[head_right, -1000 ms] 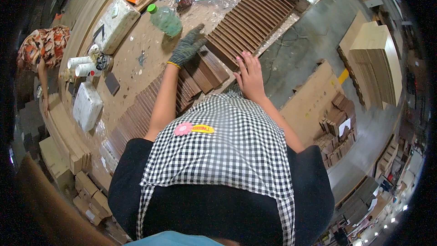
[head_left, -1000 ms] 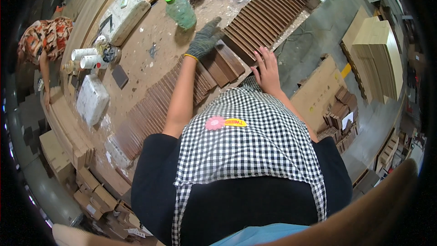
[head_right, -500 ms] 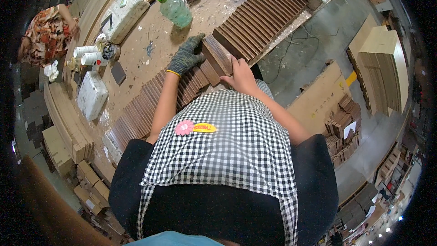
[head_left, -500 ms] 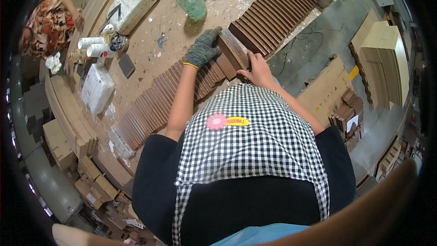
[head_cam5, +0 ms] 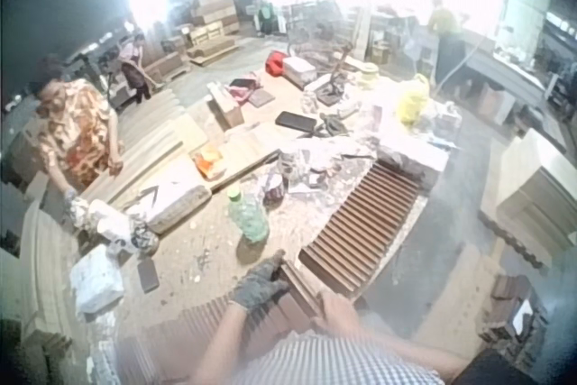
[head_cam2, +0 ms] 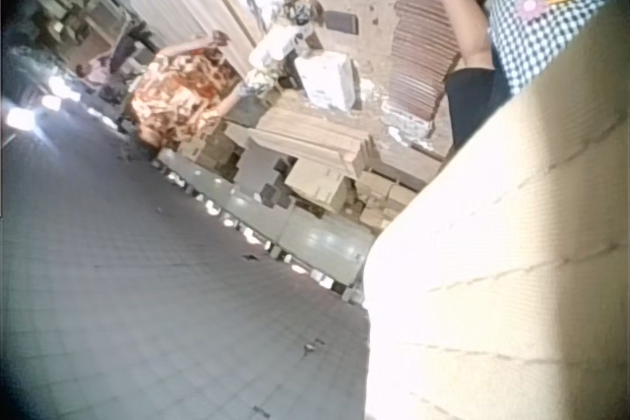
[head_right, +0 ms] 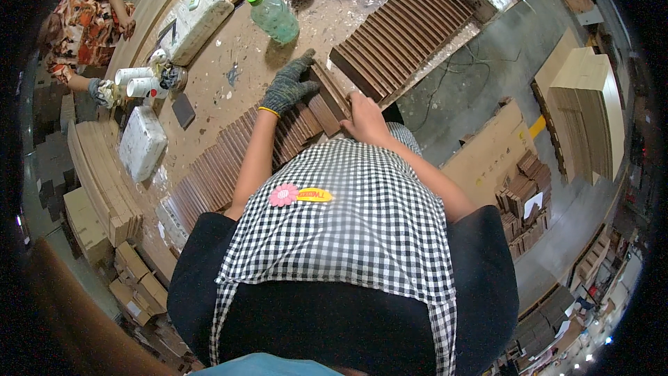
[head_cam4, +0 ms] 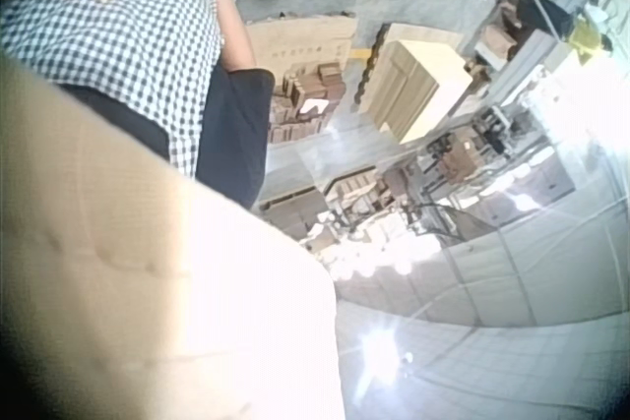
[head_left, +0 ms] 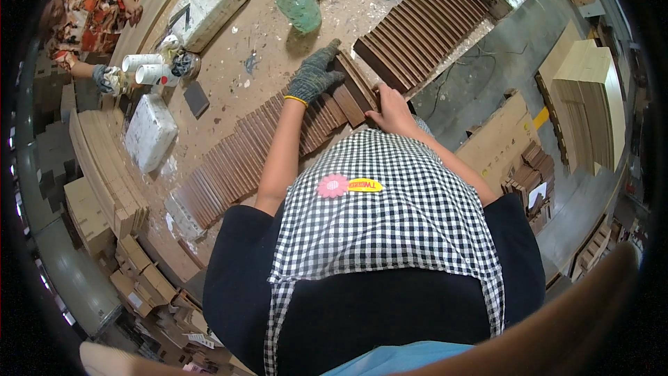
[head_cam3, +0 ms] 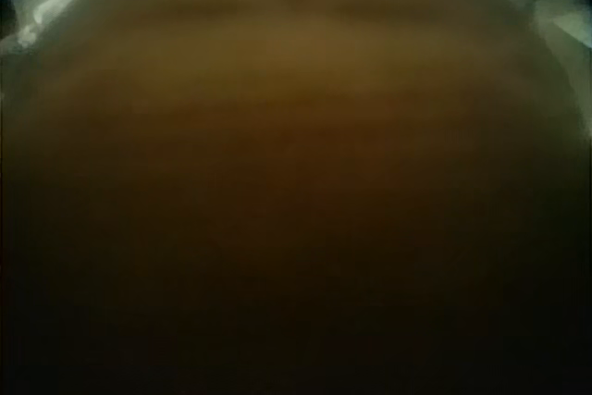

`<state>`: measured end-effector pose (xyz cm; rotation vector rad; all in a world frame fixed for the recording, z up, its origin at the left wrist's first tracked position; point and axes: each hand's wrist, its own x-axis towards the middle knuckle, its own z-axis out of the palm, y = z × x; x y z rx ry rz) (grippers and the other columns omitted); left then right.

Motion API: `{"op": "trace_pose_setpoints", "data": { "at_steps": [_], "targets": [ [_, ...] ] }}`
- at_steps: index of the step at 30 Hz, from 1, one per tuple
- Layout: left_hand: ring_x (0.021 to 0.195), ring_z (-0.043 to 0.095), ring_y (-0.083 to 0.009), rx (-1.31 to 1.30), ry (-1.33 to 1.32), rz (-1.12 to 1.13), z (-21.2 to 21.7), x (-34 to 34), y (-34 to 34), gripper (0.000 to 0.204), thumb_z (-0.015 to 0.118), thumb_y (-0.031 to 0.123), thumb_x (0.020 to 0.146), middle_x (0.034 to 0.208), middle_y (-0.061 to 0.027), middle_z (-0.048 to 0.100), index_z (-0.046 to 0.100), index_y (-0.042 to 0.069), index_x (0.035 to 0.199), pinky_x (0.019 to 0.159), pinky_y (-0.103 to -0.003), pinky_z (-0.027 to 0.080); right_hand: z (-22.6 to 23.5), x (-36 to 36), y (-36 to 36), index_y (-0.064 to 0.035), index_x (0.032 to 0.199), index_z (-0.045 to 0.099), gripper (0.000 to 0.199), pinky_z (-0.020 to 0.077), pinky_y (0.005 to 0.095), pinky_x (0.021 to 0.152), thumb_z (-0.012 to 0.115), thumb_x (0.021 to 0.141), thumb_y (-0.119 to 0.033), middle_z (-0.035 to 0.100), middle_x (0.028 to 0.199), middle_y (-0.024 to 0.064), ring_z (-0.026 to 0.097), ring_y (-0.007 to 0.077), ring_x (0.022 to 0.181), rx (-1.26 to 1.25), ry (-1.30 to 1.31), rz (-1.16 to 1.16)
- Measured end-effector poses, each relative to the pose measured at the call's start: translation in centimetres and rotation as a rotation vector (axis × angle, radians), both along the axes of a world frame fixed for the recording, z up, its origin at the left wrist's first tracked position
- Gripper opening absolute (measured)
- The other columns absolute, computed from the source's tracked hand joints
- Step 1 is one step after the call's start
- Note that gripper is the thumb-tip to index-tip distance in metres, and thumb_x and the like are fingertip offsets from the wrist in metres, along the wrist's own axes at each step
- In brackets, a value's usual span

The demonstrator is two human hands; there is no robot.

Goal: The person aligns wooden slats into a continuous row across the workbench, then rubs a sanding block along the top surface of the slats.

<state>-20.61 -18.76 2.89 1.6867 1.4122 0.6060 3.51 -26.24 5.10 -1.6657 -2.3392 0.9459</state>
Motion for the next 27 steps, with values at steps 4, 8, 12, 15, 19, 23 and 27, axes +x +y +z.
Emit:
{"op": "trace_pose_setpoints", "data": {
  "at_steps": [4, 8, 12, 15, 19, 23, 27],
  "targets": [
    [0.135, 0.051, -0.0317, 0.106, 0.077, -0.053, -1.6, 0.7, 1.3, 0.082, 0.08, 0.025, 0.081, 0.147, -0.0151, 0.054, 0.043, 0.013, 0.153, 0.115, -0.038, 0.039, -0.8, 1.0, -0.3, 0.0019, 0.131, 0.048, 0.059, 0.0472, 0.0449, 0.091, 0.077, 0.082, -0.013, 0.056, 0.116, 0.021, 0.056, 0.0376, 0.106, 0.166, 0.084, -0.038],
    [0.131, 0.054, -0.0332, 0.145, 0.068, -0.101, -1.7, 2.0, 2.9, 0.077, 0.077, 0.029, 0.083, 0.144, -0.0168, 0.056, 0.046, 0.013, 0.151, 0.114, -0.039, 0.04, -0.8, 1.6, 0.0, -0.0008, 0.135, 0.052, 0.062, 0.0475, 0.0426, 0.091, 0.078, 0.08, -0.014, 0.055, 0.118, 0.0183, 0.055, 0.0343, 0.109, 0.401, -0.055, -0.064],
    [0.123, 0.059, -0.0337, 0.146, 0.143, -0.103, -0.8, -1.0, 4.4, 0.061, 0.072, 0.027, 0.087, 0.135, -0.0158, 0.063, 0.055, 0.01, 0.143, 0.108, -0.041, 0.044, 1.1, 1.8, 0.6, -0.0045, 0.127, 0.06, 0.057, 0.0489, 0.0388, 0.086, 0.08, 0.076, -0.017, 0.056, 0.112, 0.0145, 0.057, 0.03, 0.104, 0.597, -0.04, 0.013],
    [0.117, 0.063, -0.0317, 0.226, 0.233, -0.025, -0.9, -4.6, 3.6, 0.049, 0.069, 0.03, 0.092, 0.129, -0.0175, 0.065, 0.061, 0.008, 0.135, 0.103, -0.04, 0.048, 0.4, 2.1, 0.8, -0.0063, 0.118, 0.063, 0.042, 0.053, 0.0372, 0.072, 0.076, 0.08, -0.017, 0.057, 0.095, 0.0117, 0.064, 0.0274, 0.087, 0.425, 0.19, 0.215],
    [0.117, 0.063, -0.0337, -0.001, 0.253, -0.008, 0.0, -5.8, 1.2, 0.045, 0.065, 0.033, 0.095, 0.129, -0.0169, 0.066, 0.063, 0.008, 0.133, 0.103, -0.04, 0.048, -0.8, -0.2, 0.5, -0.0051, 0.114, 0.06, 0.034, 0.0546, 0.0356, 0.074, 0.069, 0.086, -0.021, 0.058, 0.097, 0.013, 0.064, 0.0275, 0.091, 0.261, 0.064, 0.477],
    [0.118, 0.061, -0.0351, 0.037, 0.233, 0.007, -0.6, -4.6, -0.7, 0.041, 0.062, 0.033, 0.096, 0.126, -0.0184, 0.066, 0.066, 0.008, 0.129, 0.104, -0.042, 0.046, -3.8, -1.1, 0.5, -0.0002, 0.114, 0.054, 0.045, 0.0545, 0.0341, 0.077, 0.074, 0.084, -0.027, 0.056, 0.103, 0.0166, 0.061, 0.0283, 0.1, 0.389, -0.038, 0.54],
    [0.117, 0.061, -0.0362, 0.092, 0.253, 0.067, -1.3, -4.8, -1.0, 0.039, 0.062, 0.031, 0.096, 0.124, -0.0185, 0.067, 0.067, 0.007, 0.126, 0.103, -0.042, 0.046, -1.7, -2.1, 0.1, 0.0023, 0.113, 0.051, 0.05, 0.0531, 0.0384, 0.086, 0.077, 0.082, -0.027, 0.054, 0.107, 0.0206, 0.059, 0.0335, 0.104, 0.041, -0.029, 0.434]
  ]
}}
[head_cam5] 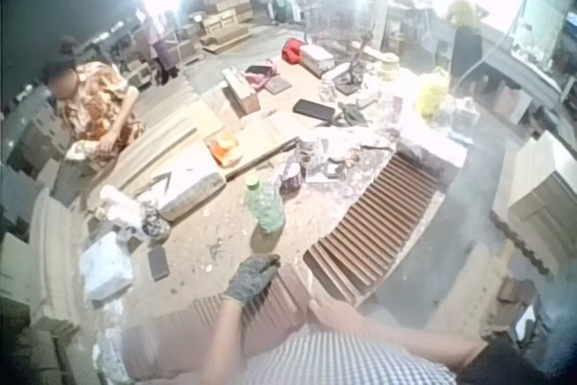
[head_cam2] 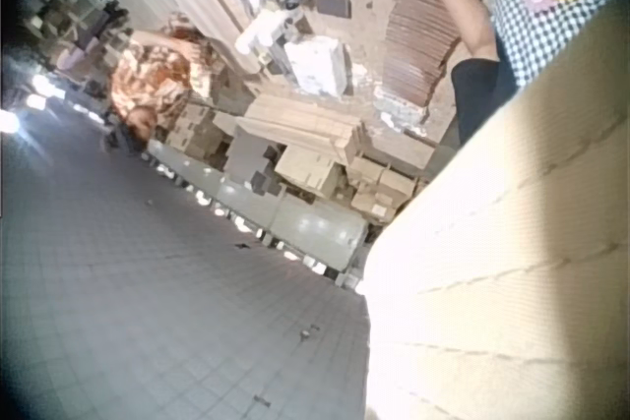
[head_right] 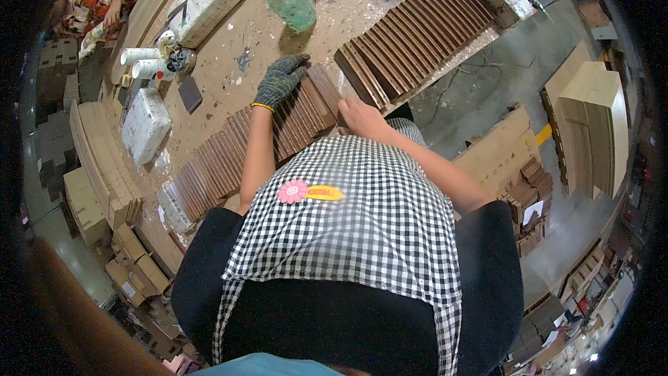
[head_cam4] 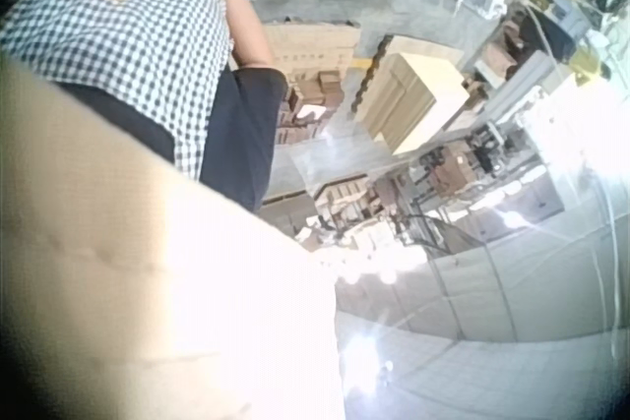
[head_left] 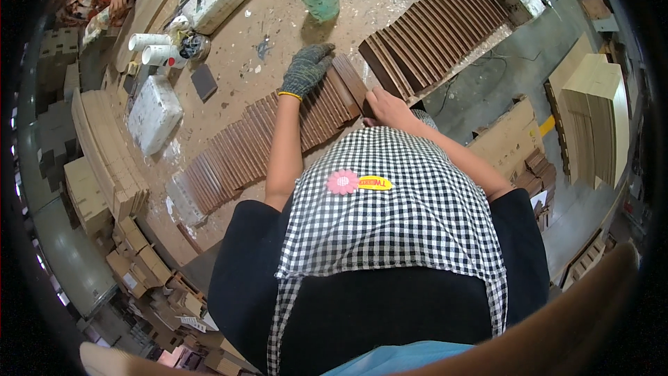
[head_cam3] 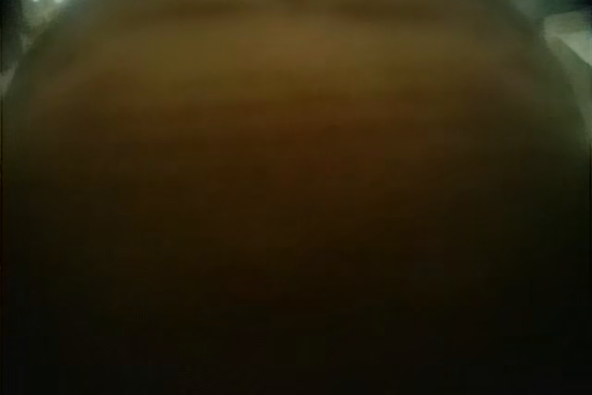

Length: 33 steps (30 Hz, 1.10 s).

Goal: The person aligns wooden slats into a continuous row across the workbench, then rubs a sanding block along the top surface of the slats.

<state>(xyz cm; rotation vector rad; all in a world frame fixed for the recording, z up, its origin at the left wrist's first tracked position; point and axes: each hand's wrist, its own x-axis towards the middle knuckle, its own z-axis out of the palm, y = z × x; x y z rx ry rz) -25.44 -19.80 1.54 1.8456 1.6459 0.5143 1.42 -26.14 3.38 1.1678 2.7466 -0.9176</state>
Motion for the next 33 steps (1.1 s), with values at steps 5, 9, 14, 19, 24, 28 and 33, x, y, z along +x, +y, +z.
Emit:
{"op": "trace_pose_setpoints", "data": {
  "at_steps": [5, 9, 14, 19, 24, 28, 33],
  "targets": [
    [0.116, 0.062, -0.0364, 0.074, -0.049, 0.087, 0.6, 1.0, -0.5, 0.038, 0.061, 0.027, 0.096, 0.124, -0.0195, 0.067, 0.066, 0.006, 0.127, 0.103, -0.042, 0.046, 1.3, 1.2, -0.2, 0.0071, 0.125, 0.049, 0.055, 0.0506, 0.0406, 0.09, 0.071, 0.085, -0.024, 0.059, 0.11, 0.0248, 0.06, 0.0356, 0.106, -0.216, 0.163, -0.362],
    [0.118, 0.061, -0.0341, 0.048, -0.12, 0.171, 1.7, 1.3, -0.4, 0.038, 0.063, 0.024, 0.095, 0.126, -0.0189, 0.066, 0.065, 0.007, 0.129, 0.104, -0.043, 0.046, 0.2, 2.3, -0.3, 0.0046, 0.137, 0.046, 0.052, 0.0514, 0.0367, 0.086, 0.059, 0.093, -0.022, 0.063, 0.107, 0.0215, 0.062, 0.0264, 0.101, -0.509, 0.411, -0.54],
    [0.118, 0.06, -0.0341, 0.056, -0.153, -0.025, 1.6, 2.2, -0.3, 0.041, 0.068, 0.022, 0.093, 0.127, -0.0181, 0.066, 0.064, 0.006, 0.131, 0.103, -0.041, 0.046, -3.0, 2.3, -0.6, -0.0015, 0.143, 0.043, 0.042, 0.0532, 0.0323, 0.075, 0.047, 0.105, -0.02, 0.069, 0.108, 0.0125, 0.065, 0.0167, 0.085, -1.083, 0.883, -0.942],
    [0.119, 0.058, -0.0361, 0.184, -0.013, -0.017, 0.4, 2.4, -0.8, 0.045, 0.07, 0.013, 0.088, 0.127, -0.0192, 0.065, 0.063, 0.007, 0.132, 0.104, -0.042, 0.046, -1.3, 2.2, -0.5, 0.0018, 0.139, 0.043, 0.041, 0.0567, 0.027, 0.077, 0.051, 0.107, -0.022, 0.069, 0.115, 0.0169, 0.066, 0.0143, 0.086, -1.21, 0.92, -0.736],
    [0.121, 0.057, -0.037, 0.283, -0.041, 0.033, -0.8, 1.7, -1.3, 0.051, 0.066, 0.01, 0.087, 0.131, -0.0199, 0.062, 0.058, 0.007, 0.137, 0.106, -0.042, 0.044, -2.6, 3.2, -0.3, -0.0008, 0.124, 0.05, 0.025, 0.0603, 0.0302, 0.076, 0.043, 0.109, -0.02, 0.068, 0.108, 0.0222, 0.068, 0.0192, 0.084, -1.775, 1.236, -0.705],
    [0.124, 0.056, -0.0375, 0.268, 0.077, -0.007, -1.1, 2.3, -1.3, 0.057, 0.066, 0.012, 0.086, 0.133, -0.0203, 0.061, 0.053, 0.006, 0.142, 0.107, -0.044, 0.044, -2.8, 3.5, -0.4, -0.0051, 0.115, 0.05, 0.017, 0.0615, 0.0313, 0.069, 0.045, 0.109, -0.02, 0.066, 0.107, 0.0228, 0.068, 0.0204, 0.084, -1.994, 1.378, -0.729],
    [0.126, 0.056, -0.0381, -0.013, 0.134, -0.053, 1.7, 2.9, 0.5, 0.063, 0.067, 0.016, 0.086, 0.136, -0.0203, 0.06, 0.048, 0.006, 0.146, 0.109, -0.044, 0.043, -1.5, 3.1, -0.2, -0.0077, 0.122, 0.046, 0.017, 0.0613, 0.0305, 0.069, 0.045, 0.109, -0.019, 0.067, 0.105, 0.0208, 0.068, 0.0201, 0.083, -1.848, 1.305, -0.825]
  ]
}}
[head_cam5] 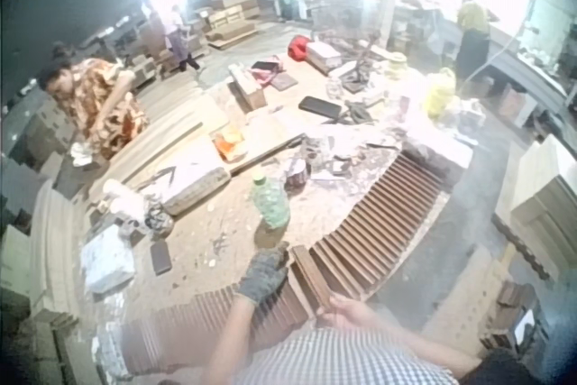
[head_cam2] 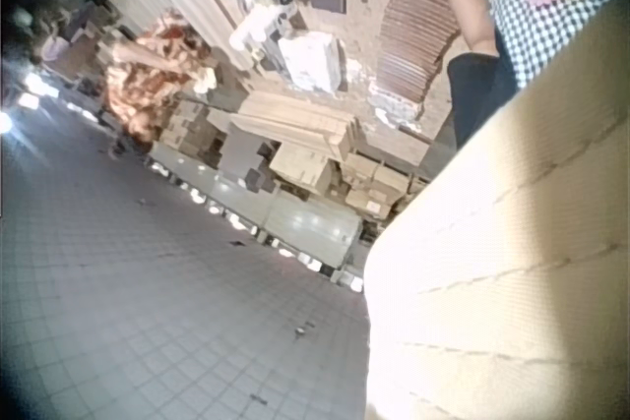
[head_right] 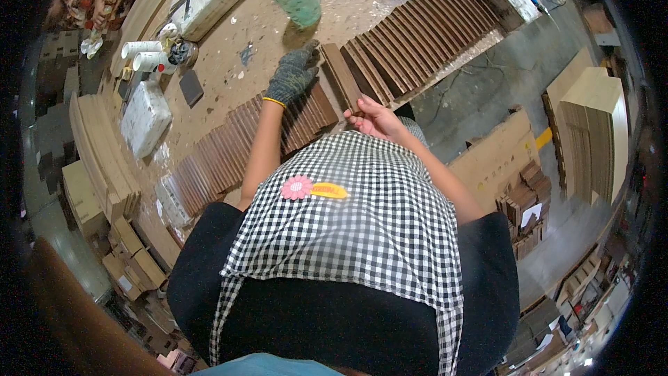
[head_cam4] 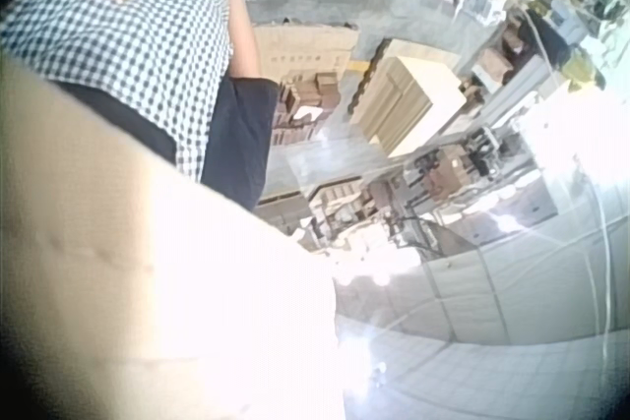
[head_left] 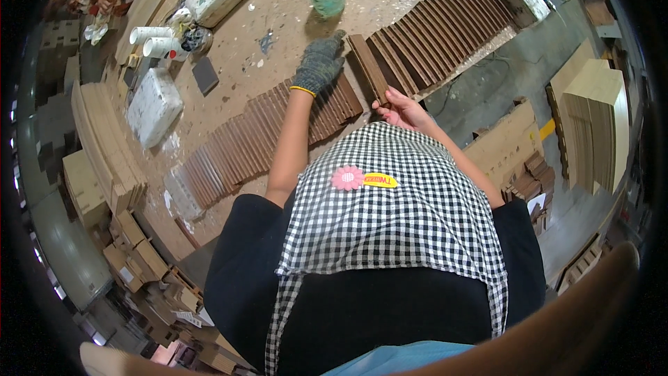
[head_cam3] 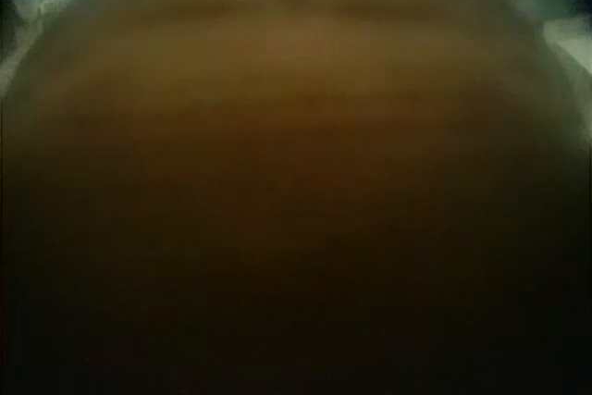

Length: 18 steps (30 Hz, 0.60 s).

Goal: The person aligns wooden slats into a continuous row across the workbench, then rubs a sanding block along the top surface of the slats.

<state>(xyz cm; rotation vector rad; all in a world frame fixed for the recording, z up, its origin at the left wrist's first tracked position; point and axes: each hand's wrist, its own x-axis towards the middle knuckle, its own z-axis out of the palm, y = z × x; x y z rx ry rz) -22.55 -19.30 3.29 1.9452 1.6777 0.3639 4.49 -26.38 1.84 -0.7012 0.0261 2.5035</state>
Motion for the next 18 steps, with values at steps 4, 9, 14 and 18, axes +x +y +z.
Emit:
{"op": "trace_pose_setpoints", "data": {
  "at_steps": [4, 9, 14, 18],
  "targets": [
    [0.119, 0.061, -0.0365, 0.191, -0.044, -0.049, -1.5, 0.0, 0.3, 0.061, 0.068, 0.017, 0.087, 0.134, -0.0184, 0.063, 0.051, 0.009, 0.145, 0.105, -0.043, 0.047, -0.7, -0.3, 0.2, -0.0073, 0.129, 0.042, 0.022, 0.0607, 0.0292, 0.07, 0.043, 0.109, -0.018, 0.067, 0.105, 0.0188, 0.067, 0.0189, 0.082, 0.031, -0.11, 0.023],
    [0.111, 0.064, -0.0294, -0.038, -0.529, -0.009, -1.5, -0.3, 1.2, 0.047, 0.068, 0.017, 0.088, 0.126, -0.0142, 0.067, 0.063, 0.009, 0.134, 0.1, -0.039, 0.05, -1.3, 0.7, 0.3, -0.0049, 0.126, 0.045, 0.024, 0.059, 0.0291, 0.072, 0.043, 0.11, -0.023, 0.067, 0.104, 0.019, 0.065, 0.018, 0.083, 0.033, -0.064, 0.057],
    [0.11, 0.065, -0.0286, -0.088, -0.393, -0.203, -2.7, -2.1, 3.1, 0.038, 0.067, 0.02, 0.09, 0.121, -0.0141, 0.069, 0.067, 0.009, 0.126, 0.099, -0.039, 0.05, 1.6, 1.2, 0.8, 0.0007, 0.129, 0.053, 0.055, 0.0566, 0.0285, 0.072, 0.042, 0.107, -0.049, 0.071, 0.094, 0.017, 0.067, 0.019, 0.076, 0.153, -0.706, 0.536],
    [0.111, 0.065, -0.0308, -0.025, -0.252, -0.273, -2.1, -1.3, 4.2, 0.039, 0.07, 0.027, 0.09, 0.12, -0.0149, 0.069, 0.068, 0.008, 0.124, 0.099, -0.04, 0.05, 2.2, 3.3, 0.2, 0.0049, 0.132, 0.059, 0.067, 0.0567, 0.0389, 0.076, 0.049, 0.103, -0.054, 0.075, 0.091, 0.0174, 0.072, 0.0284, 0.082, 0.997, -1.305, 0.811]
  ]
}}
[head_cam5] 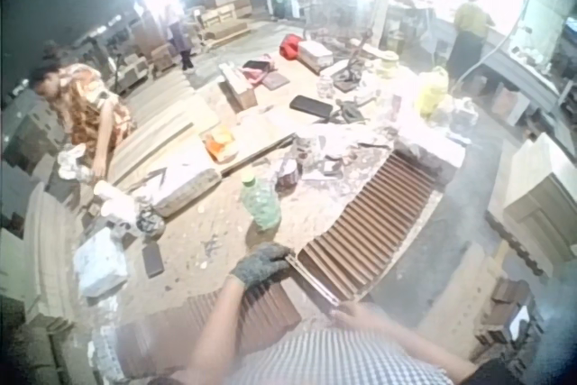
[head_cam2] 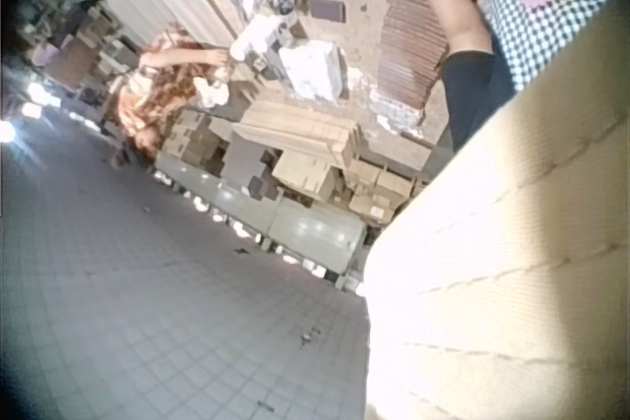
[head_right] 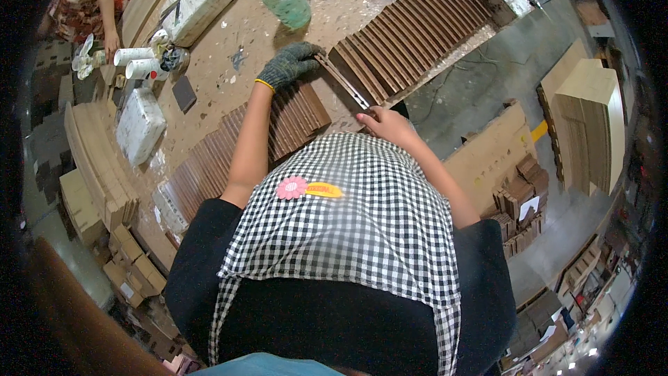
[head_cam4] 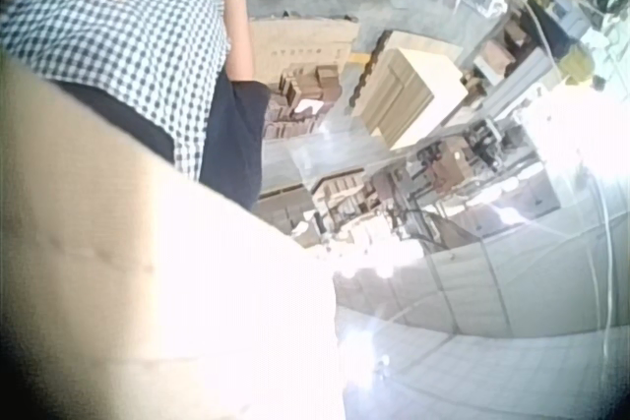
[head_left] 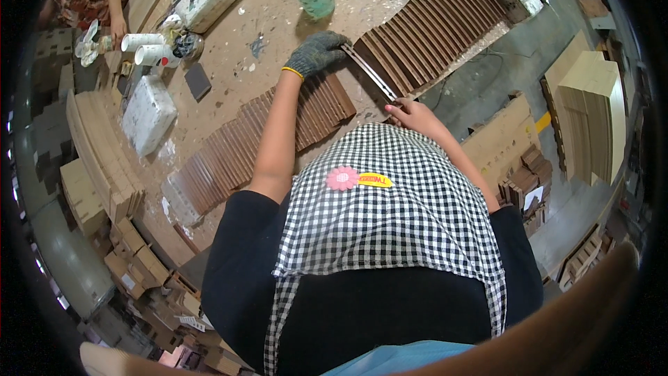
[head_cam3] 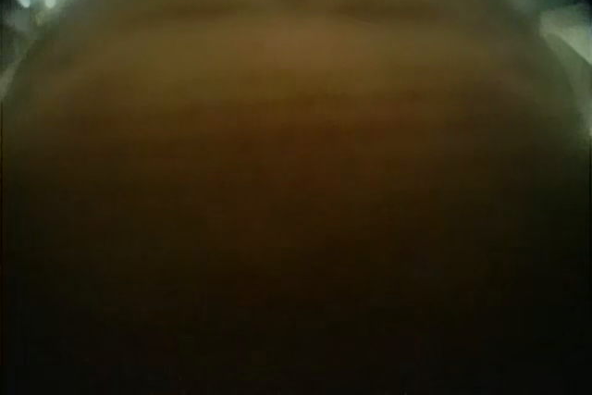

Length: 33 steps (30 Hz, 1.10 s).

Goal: The person aligns wooden slats into a continuous row across the workbench, then rubs a sanding block along the top surface of the slats.

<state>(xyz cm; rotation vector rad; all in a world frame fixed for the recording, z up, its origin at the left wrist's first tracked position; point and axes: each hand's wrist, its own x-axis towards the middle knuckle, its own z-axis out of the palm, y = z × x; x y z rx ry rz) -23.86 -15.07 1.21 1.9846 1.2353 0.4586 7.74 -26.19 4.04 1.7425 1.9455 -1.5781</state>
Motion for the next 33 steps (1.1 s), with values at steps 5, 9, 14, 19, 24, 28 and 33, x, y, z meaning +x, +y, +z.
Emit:
{"op": "trace_pose_setpoints", "data": {
  "at_steps": [5, 9, 14, 19, 24, 28, 33],
  "targets": [
    [0.114, 0.063, -0.0308, -0.062, 0.129, 0.024, 0.3, 1.5, 1.2, 0.042, 0.072, 0.031, 0.088, 0.123, -0.0149, 0.067, 0.067, 0.009, 0.124, 0.102, -0.042, 0.048, 4.8, -0.1, 0.9, 0.0047, 0.077, 0.069, 0.055, 0.0541, 0.0489, 0.071, 0.065, 0.093, -0.048, 0.069, 0.078, 0.0241, 0.067, 0.0412, 0.075, 0.35, -0.334, 0.166],
    [0.135, 0.05, -0.0326, 0.021, 0.067, 0.025, 0.1, 3.1, 0.7, 0.064, 0.067, 0.041, 0.092, 0.147, -0.0135, 0.053, 0.047, 0.016, 0.148, 0.115, -0.04, 0.038, 2.2, 0.5, 0.2, 0.0035, 0.074, 0.067, 0.056, 0.0536, 0.05, 0.069, 0.063, 0.095, -0.048, 0.067, 0.075, 0.0243, 0.067, 0.041, 0.073, 0.419, -0.335, 0.126],
    [0.149, 0.031, -0.0363, -0.154, -0.009, -0.039, -0.4, 3.3, 0.4, 0.076, 0.06, 0.043, 0.095, 0.16, -0.0094, 0.038, 0.025, 0.027, 0.16, 0.123, -0.04, 0.026, 0.8, 0.2, 0.4, 0.0027, 0.081, 0.066, 0.05, 0.0535, 0.051, 0.071, 0.06, 0.098, -0.044, 0.068, 0.081, 0.0249, 0.067, 0.0421, 0.077, 0.382, -0.303, 0.073],
    [0.145, 0.039, -0.0336, -0.114, -0.029, -0.068, -0.2, 2.4, -0.1, 0.073, 0.059, 0.041, 0.097, 0.159, -0.0132, 0.04, 0.026, 0.025, 0.16, 0.122, -0.039, 0.029, 1.0, -0.5, 0.3, 0.0026, 0.082, 0.064, 0.044, 0.0523, 0.052, 0.072, 0.059, 0.099, -0.037, 0.068, 0.081, 0.0253, 0.066, 0.0442, 0.078, 0.477, -0.252, -0.008],
    [0.143, 0.043, -0.0295, -0.117, -0.21, 0.145, 1.3, -0.8, -1.3, 0.071, 0.062, 0.036, 0.097, 0.157, -0.0139, 0.042, 0.032, 0.016, 0.158, 0.12, -0.038, 0.032, 3.6, -0.3, 0.7, -0.0008, 0.099, 0.071, 0.034, 0.0539, 0.0469, 0.073, 0.066, 0.095, -0.034, 0.071, 0.086, 0.0209, 0.068, 0.0387, 0.079, 0.355, -0.156, 0.0],
    [0.146, 0.039, -0.0283, -0.027, -0.085, 0.401, 0.0, -4.8, -5.5, 0.064, 0.064, 0.033, 0.098, 0.156, -0.0123, 0.044, 0.041, 0.013, 0.154, 0.12, -0.038, 0.029, 4.3, -2.0, 1.3, -0.0018, 0.111, 0.07, 0.036, 0.0544, 0.0421, 0.078, 0.071, 0.091, -0.032, 0.073, 0.093, 0.0187, 0.07, 0.0334, 0.085, 0.228, 0.2, 0.123],
    [0.141, 0.042, -0.0355, 0.233, 0.402, 0.383, -1.8, -1.4, -8.7, 0.061, 0.06, 0.036, 0.098, 0.151, -0.0193, 0.048, 0.046, 0.006, 0.148, 0.121, -0.043, 0.026, -0.4, -5.3, 2.3, -0.0091, 0.149, 0.041, 0.079, 0.0549, 0.0438, 0.082, 0.079, 0.085, -0.035, 0.061, 0.122, 0.0224, 0.069, 0.0365, 0.094, 0.385, 0.223, 0.417]
  ]
}}
